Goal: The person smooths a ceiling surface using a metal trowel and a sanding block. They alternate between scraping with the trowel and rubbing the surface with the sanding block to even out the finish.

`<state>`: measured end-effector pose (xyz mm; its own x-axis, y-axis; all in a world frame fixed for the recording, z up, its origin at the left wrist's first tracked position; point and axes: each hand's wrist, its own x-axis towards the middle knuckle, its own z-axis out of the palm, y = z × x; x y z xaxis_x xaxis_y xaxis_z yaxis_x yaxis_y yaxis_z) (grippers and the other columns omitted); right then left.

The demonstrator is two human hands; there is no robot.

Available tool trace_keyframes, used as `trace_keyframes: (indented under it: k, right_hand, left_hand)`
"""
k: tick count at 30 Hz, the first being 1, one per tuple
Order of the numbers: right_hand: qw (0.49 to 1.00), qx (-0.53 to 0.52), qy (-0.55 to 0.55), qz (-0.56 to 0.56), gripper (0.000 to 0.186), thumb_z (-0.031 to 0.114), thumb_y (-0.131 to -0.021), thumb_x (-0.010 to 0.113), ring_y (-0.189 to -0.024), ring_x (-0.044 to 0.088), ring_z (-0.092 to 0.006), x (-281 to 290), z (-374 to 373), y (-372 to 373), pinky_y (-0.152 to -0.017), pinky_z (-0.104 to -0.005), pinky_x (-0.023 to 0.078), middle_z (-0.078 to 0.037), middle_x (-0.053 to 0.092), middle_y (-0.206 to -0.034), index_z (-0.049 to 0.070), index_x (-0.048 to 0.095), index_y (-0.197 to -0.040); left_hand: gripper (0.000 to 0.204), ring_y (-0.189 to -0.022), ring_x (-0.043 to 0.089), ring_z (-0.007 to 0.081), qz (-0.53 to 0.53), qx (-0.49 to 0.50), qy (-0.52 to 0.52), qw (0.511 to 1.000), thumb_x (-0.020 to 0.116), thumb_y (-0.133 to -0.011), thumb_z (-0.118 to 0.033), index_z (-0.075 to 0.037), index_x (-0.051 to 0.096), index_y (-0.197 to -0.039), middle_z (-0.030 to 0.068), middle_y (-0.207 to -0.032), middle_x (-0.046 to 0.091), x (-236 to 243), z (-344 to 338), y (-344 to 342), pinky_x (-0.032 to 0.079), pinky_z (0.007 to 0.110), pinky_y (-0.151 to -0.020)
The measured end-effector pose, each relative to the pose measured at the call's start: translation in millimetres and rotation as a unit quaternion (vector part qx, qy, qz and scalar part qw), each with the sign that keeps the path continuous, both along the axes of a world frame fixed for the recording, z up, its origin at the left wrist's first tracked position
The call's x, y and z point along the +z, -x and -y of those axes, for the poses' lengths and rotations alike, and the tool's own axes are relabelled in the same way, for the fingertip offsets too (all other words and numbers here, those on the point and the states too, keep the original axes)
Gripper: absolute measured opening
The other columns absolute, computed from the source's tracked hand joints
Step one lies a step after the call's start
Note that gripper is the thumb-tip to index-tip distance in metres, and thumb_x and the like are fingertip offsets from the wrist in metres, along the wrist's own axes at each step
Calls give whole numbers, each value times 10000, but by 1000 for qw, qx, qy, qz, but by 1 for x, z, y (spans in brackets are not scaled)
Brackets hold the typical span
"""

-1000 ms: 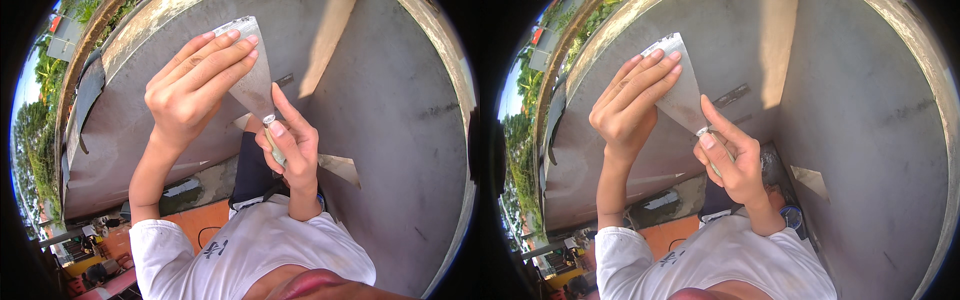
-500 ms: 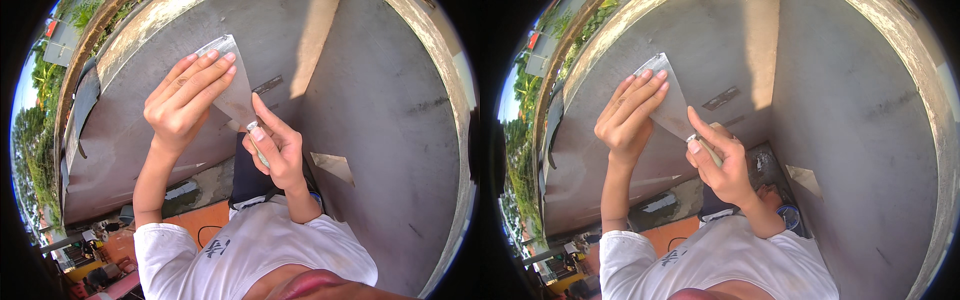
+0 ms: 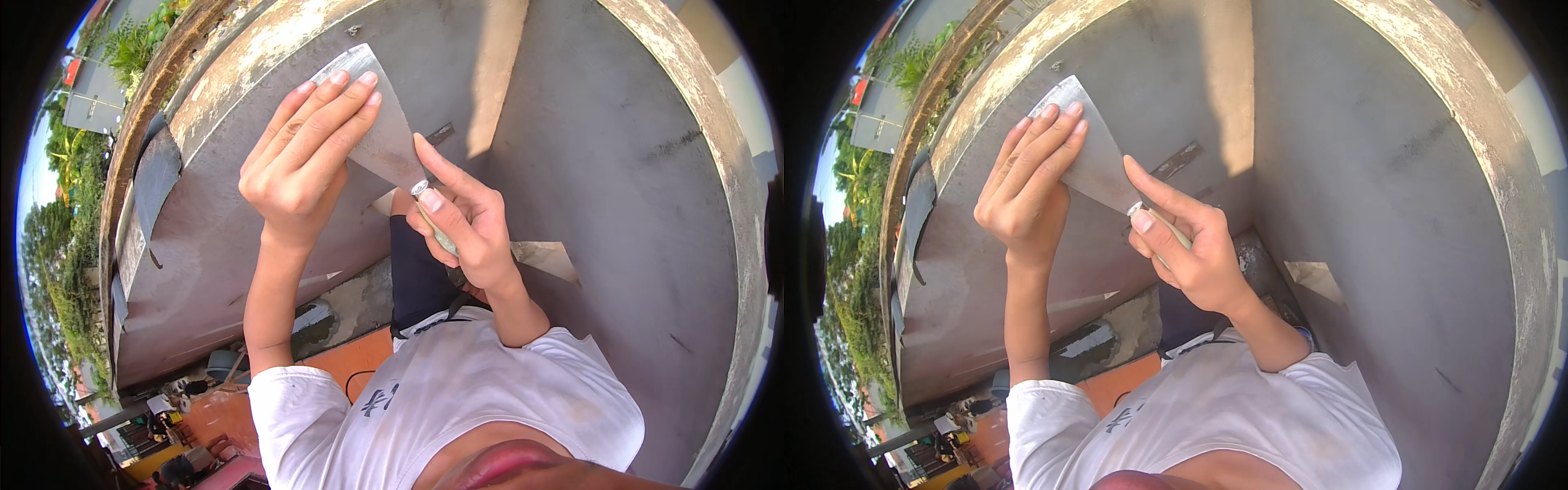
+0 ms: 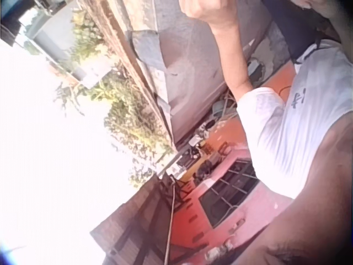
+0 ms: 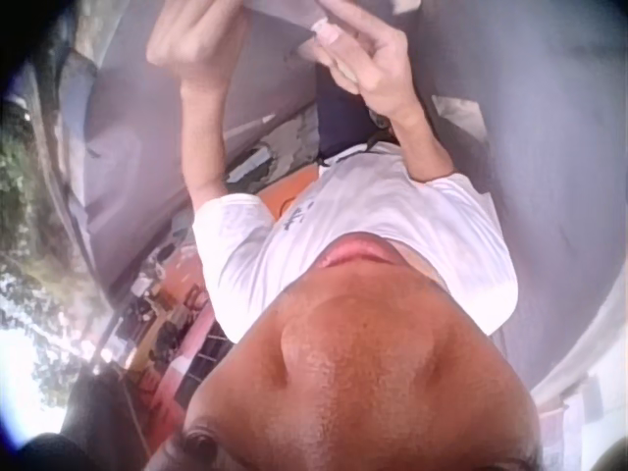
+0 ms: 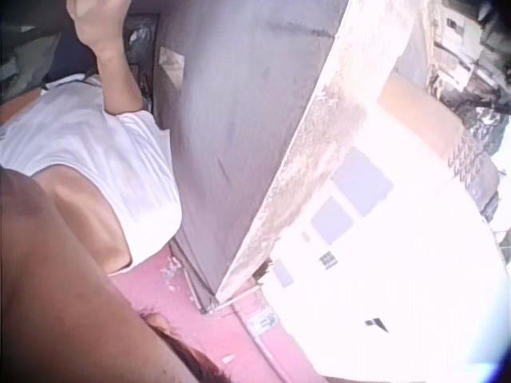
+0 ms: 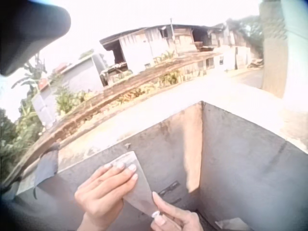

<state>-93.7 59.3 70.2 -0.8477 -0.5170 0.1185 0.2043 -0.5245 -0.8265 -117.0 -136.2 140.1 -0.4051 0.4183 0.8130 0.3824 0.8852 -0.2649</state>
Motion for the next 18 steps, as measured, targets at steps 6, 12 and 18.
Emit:
trace_keyframes:
  k: [6,12,18]
  right_hand:
    - [999,3,-12,-31,492,117,-1052,541,-537,350,-21,9,1,7,-476,-194,296,41,483,-694,83,465,-1538]
    - [1000,2,-29,-6,499,138,-1045,562,-537,357,-21,5,0,-5,-471,-195,297,38,494,-704,82,473,-1534]
    - [999,-10,-14,-46,502,143,-1044,569,-529,354,-20,19,3,9,-472,-202,301,39,497,-698,78,474,-1532]
  left_hand:
    - [284,-1048,746,190,-38,-8,-14,999,676,-749,59,-114,817,-924,5,-1010,788,4,2,3,595,359,-926]
    - [282,-1054,744,194,-25,-5,-45,999,669,-743,63,-105,817,-915,12,-988,789,-13,0,-5,595,363,-921]
    - [280,-1060,741,193,-75,-22,-19,997,663,-778,61,-110,819,-938,4,-1008,788,11,3,10,591,374,-937]
